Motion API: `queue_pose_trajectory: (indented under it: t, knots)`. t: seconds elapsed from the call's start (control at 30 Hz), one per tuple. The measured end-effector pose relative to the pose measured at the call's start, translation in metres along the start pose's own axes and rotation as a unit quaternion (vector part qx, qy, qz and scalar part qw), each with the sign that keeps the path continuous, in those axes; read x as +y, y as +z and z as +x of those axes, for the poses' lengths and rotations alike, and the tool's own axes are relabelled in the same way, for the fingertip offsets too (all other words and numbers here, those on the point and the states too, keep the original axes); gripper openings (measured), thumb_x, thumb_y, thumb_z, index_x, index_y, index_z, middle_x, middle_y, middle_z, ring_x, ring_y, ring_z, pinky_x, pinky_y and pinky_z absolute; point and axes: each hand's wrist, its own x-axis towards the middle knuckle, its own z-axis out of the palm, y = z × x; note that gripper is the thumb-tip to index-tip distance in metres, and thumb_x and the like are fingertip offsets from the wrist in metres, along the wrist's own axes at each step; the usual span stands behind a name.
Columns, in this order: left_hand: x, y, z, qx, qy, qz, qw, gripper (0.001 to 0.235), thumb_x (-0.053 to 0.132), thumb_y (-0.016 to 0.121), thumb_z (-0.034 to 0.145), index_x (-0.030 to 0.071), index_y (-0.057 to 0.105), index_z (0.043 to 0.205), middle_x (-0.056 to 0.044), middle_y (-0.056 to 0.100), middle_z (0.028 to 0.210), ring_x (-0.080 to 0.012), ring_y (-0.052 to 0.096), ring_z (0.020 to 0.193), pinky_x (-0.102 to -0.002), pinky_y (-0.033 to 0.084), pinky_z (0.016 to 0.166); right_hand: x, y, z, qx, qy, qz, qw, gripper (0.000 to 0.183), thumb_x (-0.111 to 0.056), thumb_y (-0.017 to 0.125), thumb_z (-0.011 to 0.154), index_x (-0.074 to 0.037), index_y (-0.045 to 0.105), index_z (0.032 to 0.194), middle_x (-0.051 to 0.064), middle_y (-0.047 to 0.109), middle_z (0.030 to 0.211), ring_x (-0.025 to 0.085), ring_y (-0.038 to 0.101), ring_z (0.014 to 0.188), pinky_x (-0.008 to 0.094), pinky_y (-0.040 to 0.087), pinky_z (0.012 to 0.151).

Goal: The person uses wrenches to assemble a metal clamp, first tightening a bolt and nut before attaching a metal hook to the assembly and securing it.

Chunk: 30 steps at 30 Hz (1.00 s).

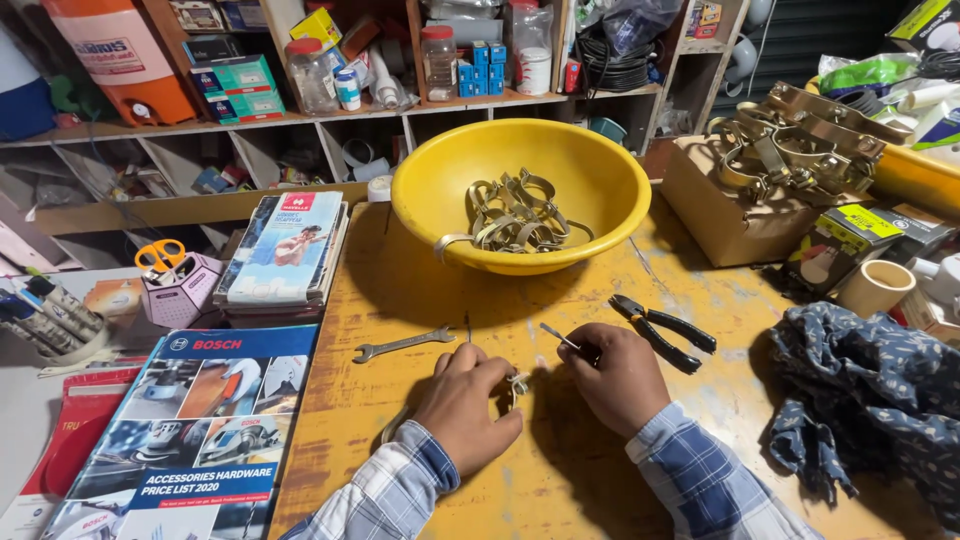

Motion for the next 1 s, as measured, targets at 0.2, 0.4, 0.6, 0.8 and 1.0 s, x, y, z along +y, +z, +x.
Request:
queue_pose_trajectory:
  t: [0.2,0.4,0.6,0.8,1.0]
  knots:
    - [-0.034,-0.032,0.020,0.196,0.059,-0.126,0.971,0.022,0.026,0.073,0.090,0.008,0.076,0.103,-0.007,0.071,0.105,-0.0240,0.071,0.099,-0.037,0.059,0.086,0.006,0.004,0.002,0.040,-0.015,-0.012,0.999,0.019,-0.022,0.074,0.084,-0.004,0.078,0.089,0.014,0.077,0.080,0.026,0.075,0.071,0.035,0.058,0.068]
    - [-0.103,-0.033,0.029,0.156,-0.068,0.118,0.978,0.022,0.012,0.069,0.087,0.011,0.075,0.108,-0.009,0.068,0.112,-0.0336,0.064,0.107,-0.044,0.050,0.092,0.004,0.002,0.002,0.072,-0.017,-0.015,0.997,0.022,-0.024,0.074,0.085,-0.003,0.077,0.090,0.015,0.076,0.080,0.028,0.073,0.072,0.036,0.057,0.069]
    - [-0.088,-0.033,0.029,0.063,-0.131,0.200,0.969,0.021,0.009,0.064,0.087,0.016,0.074,0.105,-0.008,0.067,0.112,-0.0316,0.061,0.113,-0.049,0.045,0.098,0.013,0.003,0.007,0.069,0.005,0.002,0.998,0.022,-0.024,0.073,0.086,-0.003,0.077,0.091,0.015,0.075,0.078,0.026,0.073,0.070,0.035,0.056,0.069]
    - [-0.073,-0.038,0.036,0.112,-0.129,-0.153,0.974,0.009,0.008,0.065,0.092,0.005,0.067,0.100,-0.015,0.069,0.094,-0.0280,0.070,0.086,-0.046,0.060,0.074,0.029,0.021,0.014,0.038,-0.013,0.149,0.988,0.023,-0.021,0.077,0.088,0.001,0.077,0.093,0.009,0.071,0.072,0.014,0.061,0.065,0.031,0.053,0.063]
    - [-0.032,0.000,0.051,0.027,-0.039,-0.551,0.833,0.011,0.009,0.074,0.090,0.000,0.073,0.094,-0.009,0.075,0.082,-0.0140,0.071,0.070,-0.029,0.060,0.065,0.039,0.031,0.013,-0.116,-0.044,0.395,0.910,0.020,-0.008,0.074,0.091,0.003,0.075,0.108,0.000,0.066,0.083,0.009,0.063,0.078,0.025,0.053,0.072]
